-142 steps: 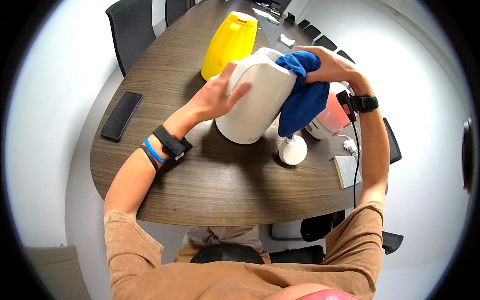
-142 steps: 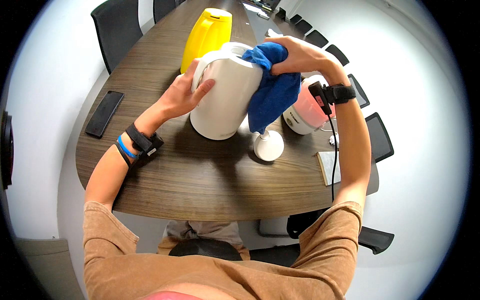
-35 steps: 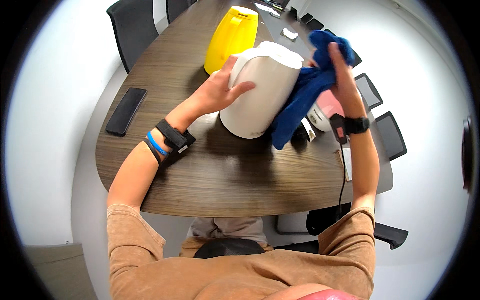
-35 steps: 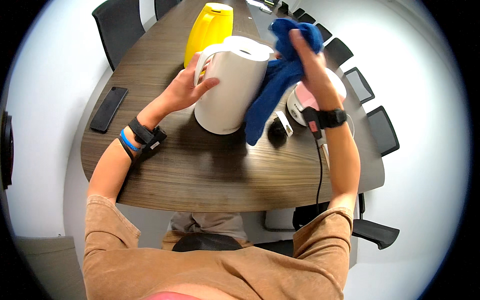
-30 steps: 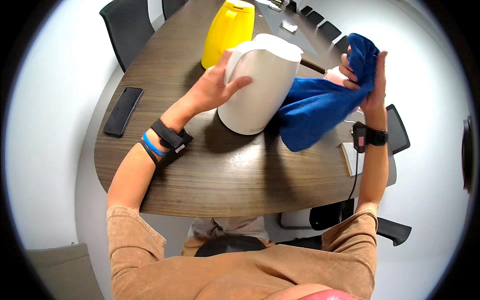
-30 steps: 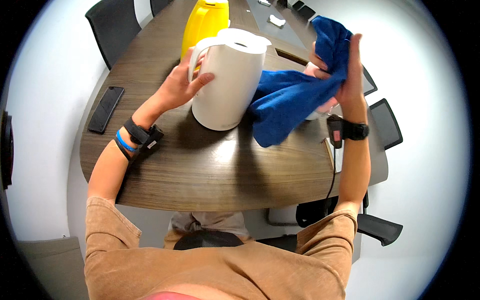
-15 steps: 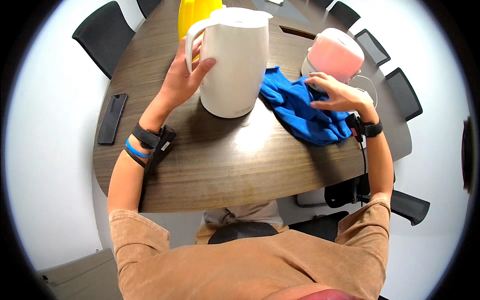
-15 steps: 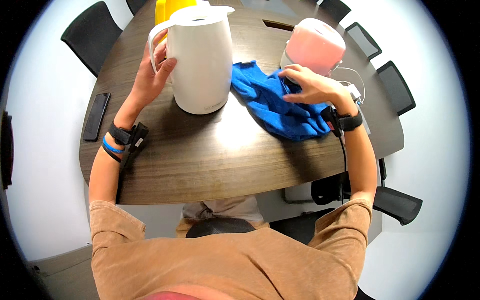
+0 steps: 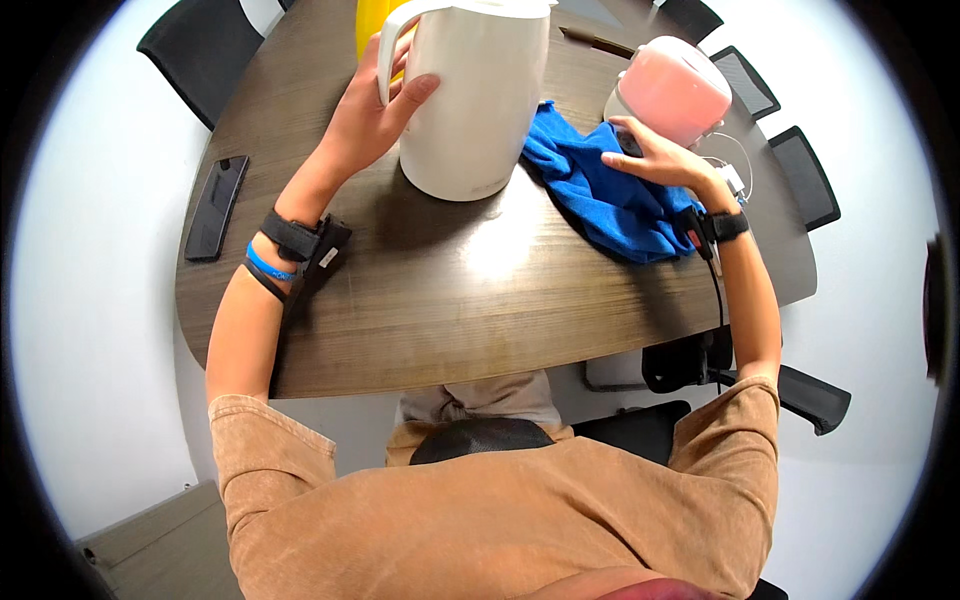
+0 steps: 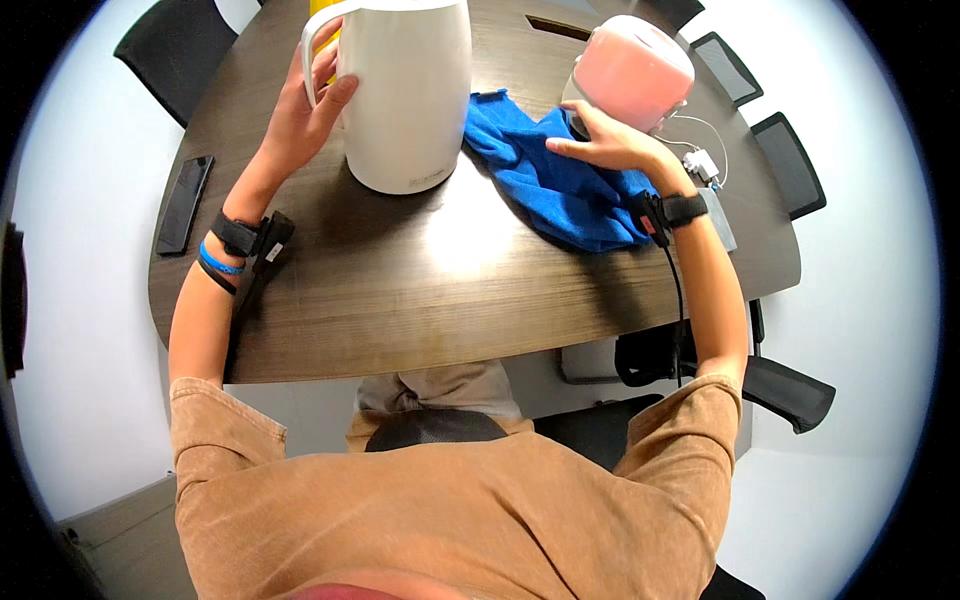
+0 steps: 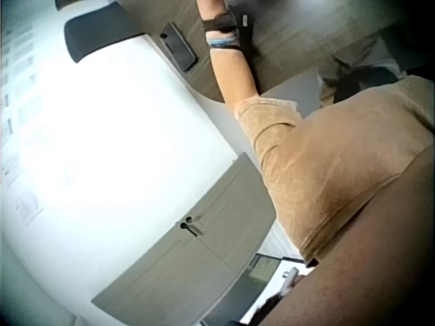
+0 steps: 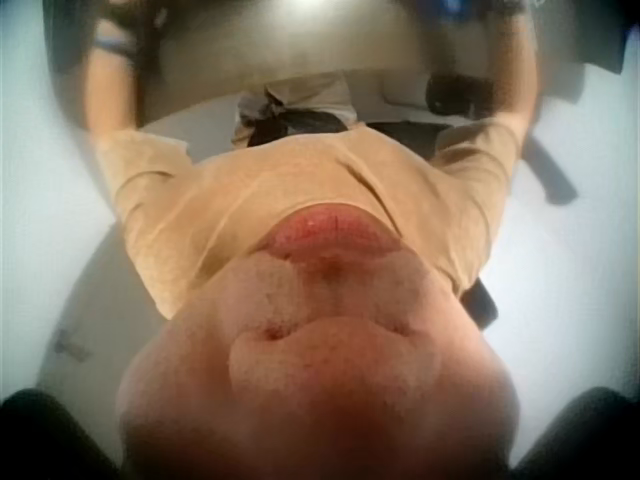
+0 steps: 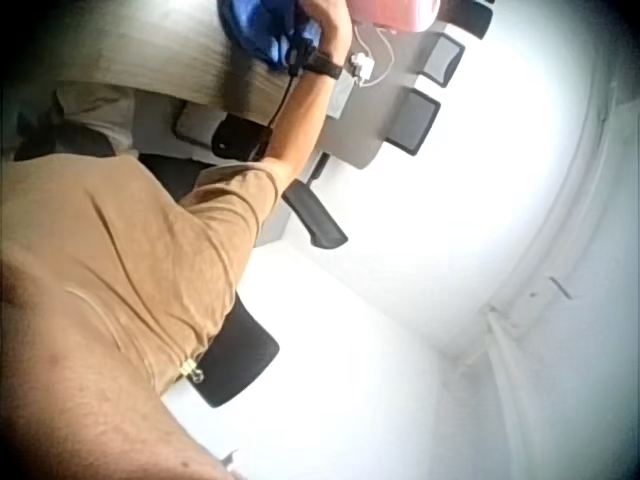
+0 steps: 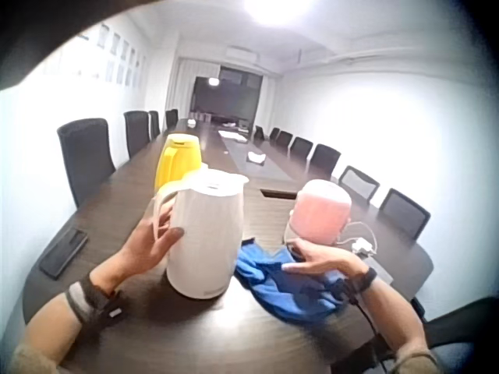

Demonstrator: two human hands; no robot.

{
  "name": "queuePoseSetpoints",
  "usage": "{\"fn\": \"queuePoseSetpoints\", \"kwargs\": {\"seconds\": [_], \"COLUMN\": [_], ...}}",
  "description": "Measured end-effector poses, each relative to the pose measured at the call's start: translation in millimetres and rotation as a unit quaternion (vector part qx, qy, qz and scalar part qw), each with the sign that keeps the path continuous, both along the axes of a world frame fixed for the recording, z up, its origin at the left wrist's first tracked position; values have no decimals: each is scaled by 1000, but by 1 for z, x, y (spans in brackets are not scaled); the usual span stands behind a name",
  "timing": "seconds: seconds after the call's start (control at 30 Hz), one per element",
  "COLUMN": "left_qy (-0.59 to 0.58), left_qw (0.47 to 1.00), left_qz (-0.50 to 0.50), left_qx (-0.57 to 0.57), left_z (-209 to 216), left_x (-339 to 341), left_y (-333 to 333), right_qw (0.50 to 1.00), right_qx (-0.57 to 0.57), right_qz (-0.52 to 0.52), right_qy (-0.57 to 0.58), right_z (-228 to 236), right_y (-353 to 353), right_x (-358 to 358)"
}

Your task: The person wipes the lids and bodies of two pitchers, one white and one yellow, using a blue cloth. They remove each lid, wipe the lid and the pitcher opening, then wipe the exterior of the pitcher before replacing the lid.

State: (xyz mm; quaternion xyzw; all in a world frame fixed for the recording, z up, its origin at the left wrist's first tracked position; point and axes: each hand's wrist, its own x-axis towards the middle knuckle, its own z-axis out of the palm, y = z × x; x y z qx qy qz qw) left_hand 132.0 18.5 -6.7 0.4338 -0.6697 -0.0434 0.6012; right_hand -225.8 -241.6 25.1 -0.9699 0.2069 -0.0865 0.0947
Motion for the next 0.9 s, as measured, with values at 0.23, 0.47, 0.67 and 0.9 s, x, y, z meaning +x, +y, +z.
{"fn": "queuePoseSetpoints", "kwargs": {"seconds": [0.23, 0.47, 0.67, 0.9], "left_qy": [-39, -44, -24, -3], "left_qw": [998, 996, 996, 998], "left_qz": [48, 73, 64, 50], "left_qx": [-25, -42, -51, -44], "left_z": [-2, -1, -5, -8], "left_x": [1, 0, 2, 0], "left_y": [-1, -3, -6, -7], "right_qw": [980, 982, 980, 946], "right_qx": [92, -183, -156, -292], "right_qz": [-57, 42, 122, 47], "right_qy": [164, 28, 6, -129], "right_z": [22, 19, 2, 0], "right_y": [0, 32, 105, 50], "right_x": [15, 24, 38, 36]}}
